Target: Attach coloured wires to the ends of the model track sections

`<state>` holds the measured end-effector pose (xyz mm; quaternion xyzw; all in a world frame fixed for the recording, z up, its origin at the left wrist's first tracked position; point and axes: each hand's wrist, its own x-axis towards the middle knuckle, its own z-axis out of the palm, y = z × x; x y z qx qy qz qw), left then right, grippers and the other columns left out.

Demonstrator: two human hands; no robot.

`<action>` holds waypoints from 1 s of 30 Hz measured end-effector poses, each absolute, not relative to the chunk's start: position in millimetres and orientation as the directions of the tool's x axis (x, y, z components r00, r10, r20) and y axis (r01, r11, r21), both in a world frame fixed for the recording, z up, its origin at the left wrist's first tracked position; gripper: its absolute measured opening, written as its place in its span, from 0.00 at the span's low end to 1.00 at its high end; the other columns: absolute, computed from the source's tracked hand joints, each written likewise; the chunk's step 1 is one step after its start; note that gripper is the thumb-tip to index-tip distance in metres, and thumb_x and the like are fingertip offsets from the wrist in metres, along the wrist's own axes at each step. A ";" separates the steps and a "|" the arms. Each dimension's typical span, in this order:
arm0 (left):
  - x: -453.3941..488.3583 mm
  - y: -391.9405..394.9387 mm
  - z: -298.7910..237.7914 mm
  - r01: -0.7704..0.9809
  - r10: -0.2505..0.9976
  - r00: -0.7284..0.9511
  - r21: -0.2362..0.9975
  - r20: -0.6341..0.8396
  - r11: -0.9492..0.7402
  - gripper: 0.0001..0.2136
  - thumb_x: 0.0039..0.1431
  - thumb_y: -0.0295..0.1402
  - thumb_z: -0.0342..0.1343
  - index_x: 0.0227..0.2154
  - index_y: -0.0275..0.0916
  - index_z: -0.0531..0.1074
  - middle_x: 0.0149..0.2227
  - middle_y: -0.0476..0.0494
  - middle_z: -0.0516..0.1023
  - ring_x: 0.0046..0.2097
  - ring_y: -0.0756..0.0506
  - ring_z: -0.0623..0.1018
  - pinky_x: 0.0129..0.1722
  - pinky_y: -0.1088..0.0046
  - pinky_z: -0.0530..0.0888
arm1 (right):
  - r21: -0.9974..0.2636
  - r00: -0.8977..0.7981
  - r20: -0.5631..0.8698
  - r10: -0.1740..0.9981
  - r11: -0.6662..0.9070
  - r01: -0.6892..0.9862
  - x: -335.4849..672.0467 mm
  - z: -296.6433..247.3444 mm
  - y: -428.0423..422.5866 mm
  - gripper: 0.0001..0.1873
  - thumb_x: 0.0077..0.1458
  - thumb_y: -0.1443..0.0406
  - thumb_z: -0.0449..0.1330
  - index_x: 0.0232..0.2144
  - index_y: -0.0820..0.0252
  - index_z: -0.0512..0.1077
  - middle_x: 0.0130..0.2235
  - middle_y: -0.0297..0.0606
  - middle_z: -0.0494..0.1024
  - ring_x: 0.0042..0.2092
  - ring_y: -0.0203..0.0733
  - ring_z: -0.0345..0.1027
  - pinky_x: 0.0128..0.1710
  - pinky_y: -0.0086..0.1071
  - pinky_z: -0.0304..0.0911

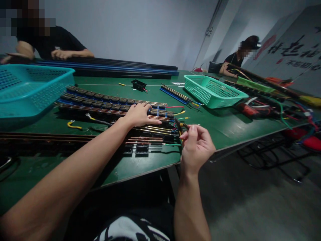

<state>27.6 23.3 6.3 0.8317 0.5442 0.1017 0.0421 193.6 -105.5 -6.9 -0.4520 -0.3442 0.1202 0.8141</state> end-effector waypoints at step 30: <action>27.0 22.9 -1.3 0.888 0.899 0.420 0.148 0.121 -0.435 0.51 0.50 0.74 0.40 0.64 0.36 0.64 0.65 0.29 0.67 0.66 0.31 0.64 0.67 0.50 0.54 | -0.488 0.079 0.818 0.569 0.615 0.619 224.9 -39.1 -119.2 0.15 0.51 0.64 0.67 0.44 0.53 0.77 0.47 0.42 0.72 0.51 0.48 0.70 0.50 0.44 0.70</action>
